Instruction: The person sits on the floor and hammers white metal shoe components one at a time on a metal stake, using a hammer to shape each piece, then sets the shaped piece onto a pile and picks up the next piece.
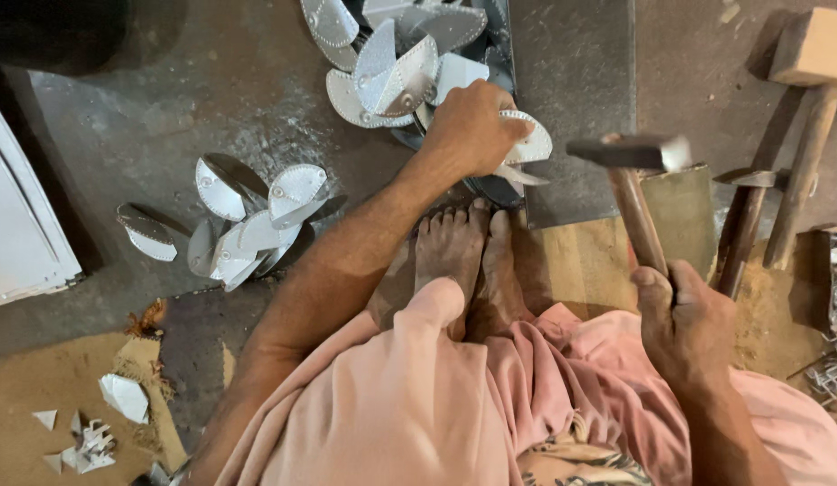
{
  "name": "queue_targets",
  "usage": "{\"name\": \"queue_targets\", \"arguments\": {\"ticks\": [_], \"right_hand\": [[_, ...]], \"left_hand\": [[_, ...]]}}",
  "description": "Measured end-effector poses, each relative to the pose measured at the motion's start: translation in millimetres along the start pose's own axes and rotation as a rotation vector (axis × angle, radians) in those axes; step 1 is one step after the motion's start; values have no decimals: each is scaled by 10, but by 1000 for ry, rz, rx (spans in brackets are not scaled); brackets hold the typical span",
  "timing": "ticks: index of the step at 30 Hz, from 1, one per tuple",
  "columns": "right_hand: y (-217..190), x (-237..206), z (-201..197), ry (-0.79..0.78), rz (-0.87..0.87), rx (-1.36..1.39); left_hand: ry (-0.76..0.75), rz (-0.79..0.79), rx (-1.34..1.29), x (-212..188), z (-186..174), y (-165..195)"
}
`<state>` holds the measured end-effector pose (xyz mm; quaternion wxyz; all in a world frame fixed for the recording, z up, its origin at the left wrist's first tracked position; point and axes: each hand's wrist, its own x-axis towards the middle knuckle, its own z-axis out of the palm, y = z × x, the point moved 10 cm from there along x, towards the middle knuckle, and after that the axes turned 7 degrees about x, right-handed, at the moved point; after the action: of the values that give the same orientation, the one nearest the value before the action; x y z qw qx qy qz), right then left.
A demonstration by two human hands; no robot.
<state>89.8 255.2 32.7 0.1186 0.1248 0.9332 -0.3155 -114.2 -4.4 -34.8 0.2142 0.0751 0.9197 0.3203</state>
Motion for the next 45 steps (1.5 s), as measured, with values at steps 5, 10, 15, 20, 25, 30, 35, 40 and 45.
{"name": "queue_targets", "arguments": {"ticks": [5,10,15,20,25,30,35,40,45], "right_hand": [[-439,52,-55,115,-238,-130],[-282,172,199,-99,-39,-247],[-286,185,294,-321,126,608],[-404,157,-369,62,19,232],[-605,107,-255,279,-455,353],[433,305,592,-111,-25,-95],[1100,-80,1064,-354,258,647],[1374,21,1122,-252,105,508],[1810,182,1153,-80,375,1224]], "left_hand": [[12,-51,-39,-17,-50,-14],[27,-34,-7,-33,-44,-5],[89,29,-7,-47,-110,55],[78,-11,14,-51,-113,34],[80,-39,-20,-79,-134,38],[93,49,87,-432,-307,24],[384,177,595,-1161,-669,-550],[254,107,842,-1573,-515,-1497],[50,-266,843,-2072,-900,-2348]]}}
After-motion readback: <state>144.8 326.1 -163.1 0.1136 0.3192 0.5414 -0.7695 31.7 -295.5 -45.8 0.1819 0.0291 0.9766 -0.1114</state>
